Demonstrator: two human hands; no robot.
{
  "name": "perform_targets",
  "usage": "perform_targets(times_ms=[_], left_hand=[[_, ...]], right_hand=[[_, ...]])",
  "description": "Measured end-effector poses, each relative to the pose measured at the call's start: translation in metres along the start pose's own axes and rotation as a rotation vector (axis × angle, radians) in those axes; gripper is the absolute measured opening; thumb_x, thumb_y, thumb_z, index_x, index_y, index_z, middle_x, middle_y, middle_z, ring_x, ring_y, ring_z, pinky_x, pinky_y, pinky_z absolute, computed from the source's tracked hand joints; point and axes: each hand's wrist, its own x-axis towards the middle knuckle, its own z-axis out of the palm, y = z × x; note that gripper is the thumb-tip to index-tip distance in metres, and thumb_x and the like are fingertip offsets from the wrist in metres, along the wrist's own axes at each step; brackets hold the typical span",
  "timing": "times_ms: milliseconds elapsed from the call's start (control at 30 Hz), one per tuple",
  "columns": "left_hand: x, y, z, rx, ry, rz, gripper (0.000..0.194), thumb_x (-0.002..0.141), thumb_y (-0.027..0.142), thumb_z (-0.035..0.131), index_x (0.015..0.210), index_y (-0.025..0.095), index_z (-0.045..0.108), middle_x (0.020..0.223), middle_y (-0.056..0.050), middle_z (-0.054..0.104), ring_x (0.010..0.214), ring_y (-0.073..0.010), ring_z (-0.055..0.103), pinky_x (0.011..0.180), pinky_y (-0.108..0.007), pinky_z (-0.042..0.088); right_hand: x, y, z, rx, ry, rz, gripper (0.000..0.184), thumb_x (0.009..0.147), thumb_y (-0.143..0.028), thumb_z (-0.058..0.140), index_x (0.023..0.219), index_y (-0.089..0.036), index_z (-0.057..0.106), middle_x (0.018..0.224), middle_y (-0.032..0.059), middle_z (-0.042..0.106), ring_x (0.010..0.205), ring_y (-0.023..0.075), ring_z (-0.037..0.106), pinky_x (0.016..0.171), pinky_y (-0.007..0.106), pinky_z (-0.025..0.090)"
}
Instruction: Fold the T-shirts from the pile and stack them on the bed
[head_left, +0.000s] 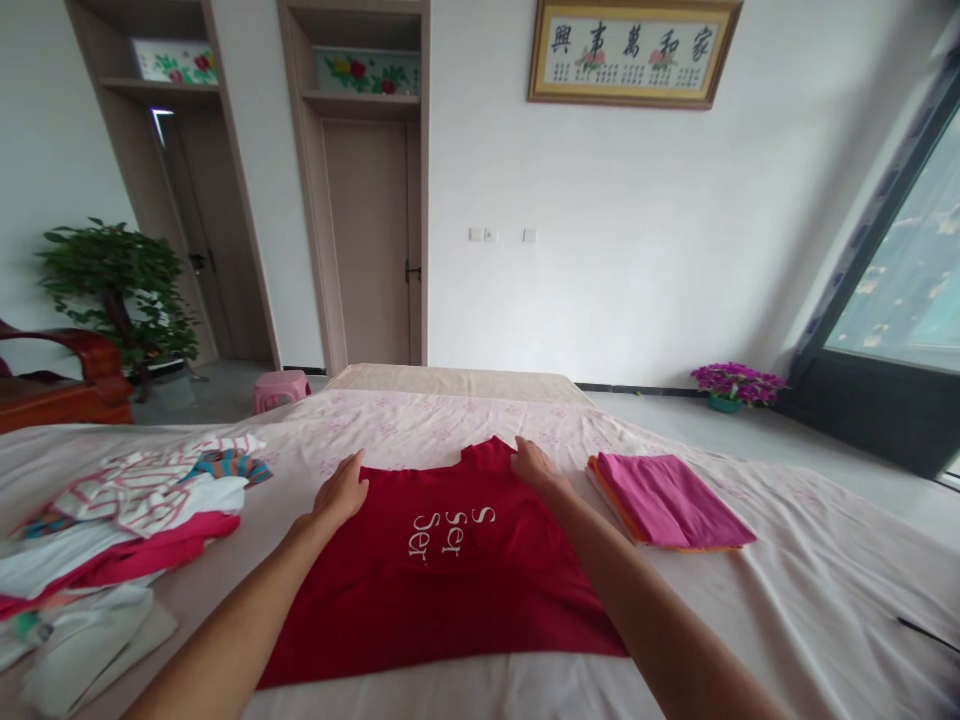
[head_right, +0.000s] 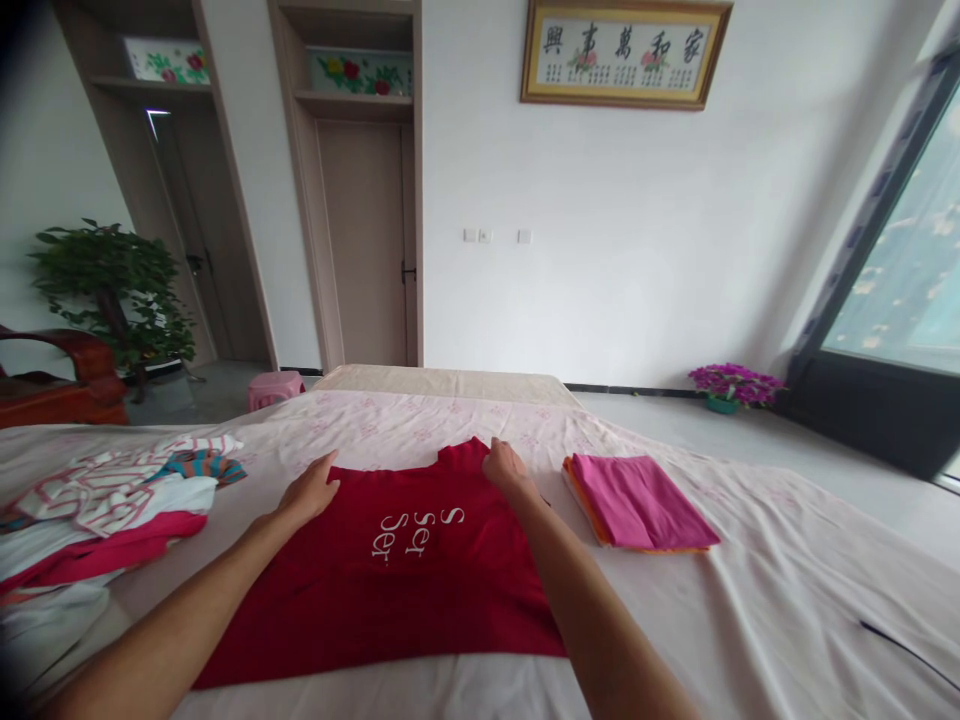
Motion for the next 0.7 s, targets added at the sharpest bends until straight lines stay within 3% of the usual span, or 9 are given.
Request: perform_targets(times_ms=[167,333,433,533,600,700], left_hand=[[0.009,-0.005,0.01,-0.029,-0.041,-0.098,0.057,0.084,0.025,0.05,0.139,0.012,0.046,0.134,-0.022,0.056,0.116,-0.0306,0.061,0.091,-0.038,0.048],[0.001,-0.002,-0.004,-0.114,-0.029,-0.05,0.029,0.08,0.025,0.052,0.103,0.021,0.067,0.106,-0.008,0.072,0.099,-0.0223,0.067,0.08,-0.027,0.048],[-0.019,-0.005,-0.021,-0.172,0.013,0.018,0.024,0.08,0.026,0.049,0.096,0.021,0.065,0.101,-0.004,0.072,0.092,-0.0176,0.067,0.079,-0.023,0.048],[-0.052,-0.016,-0.035,-0.22,0.098,0.159,0.02,0.077,0.023,0.048,0.092,0.021,0.061,0.099,-0.002,0.069,0.092,-0.0164,0.065,0.084,-0.024,0.047],[-0.078,-0.026,-0.039,-0.23,0.106,0.277,0.017,0.073,0.02,0.048,0.087,0.022,0.058,0.095,-0.001,0.067,0.09,-0.0166,0.064,0.084,-0.025,0.046],[-0.112,-0.035,-0.036,-0.223,0.012,0.357,0.021,0.073,0.016,0.047,0.089,0.024,0.057,0.096,0.001,0.066,0.09,-0.0159,0.063,0.085,-0.026,0.045]], right_hand=[[0.006,0.001,0.016,0.075,-0.043,0.053,0.049,0.077,-0.02,0.05,0.124,-0.008,0.057,0.122,0.0222,0.062,0.105,0.029,0.064,0.082,0.035,0.048],[-0.005,0.002,0.01,0.217,-0.052,0.015,0.029,0.071,-0.018,0.052,0.093,-0.014,0.069,0.09,0.012,0.072,0.087,0.0253,0.067,0.073,0.032,0.047],[-0.025,0.008,-0.004,0.323,-0.006,-0.049,0.027,0.075,-0.022,0.049,0.093,-0.016,0.067,0.084,0.0057,0.07,0.08,0.019,0.065,0.068,0.026,0.046],[-0.06,0.024,-0.016,0.564,0.043,-0.177,0.026,0.076,-0.023,0.047,0.094,-0.016,0.064,0.078,0.0023,0.067,0.071,0.015,0.061,0.062,0.023,0.045],[-0.086,0.037,-0.021,0.721,-0.057,-0.242,0.023,0.071,-0.022,0.052,0.089,-0.015,0.064,0.069,0.0001,0.064,0.061,0.0133,0.057,0.054,0.022,0.041],[-0.117,0.051,-0.026,0.774,-0.333,-0.24,0.023,0.065,-0.02,0.059,0.086,-0.014,0.066,0.065,-0.0012,0.063,0.053,0.0112,0.053,0.048,0.021,0.037]])
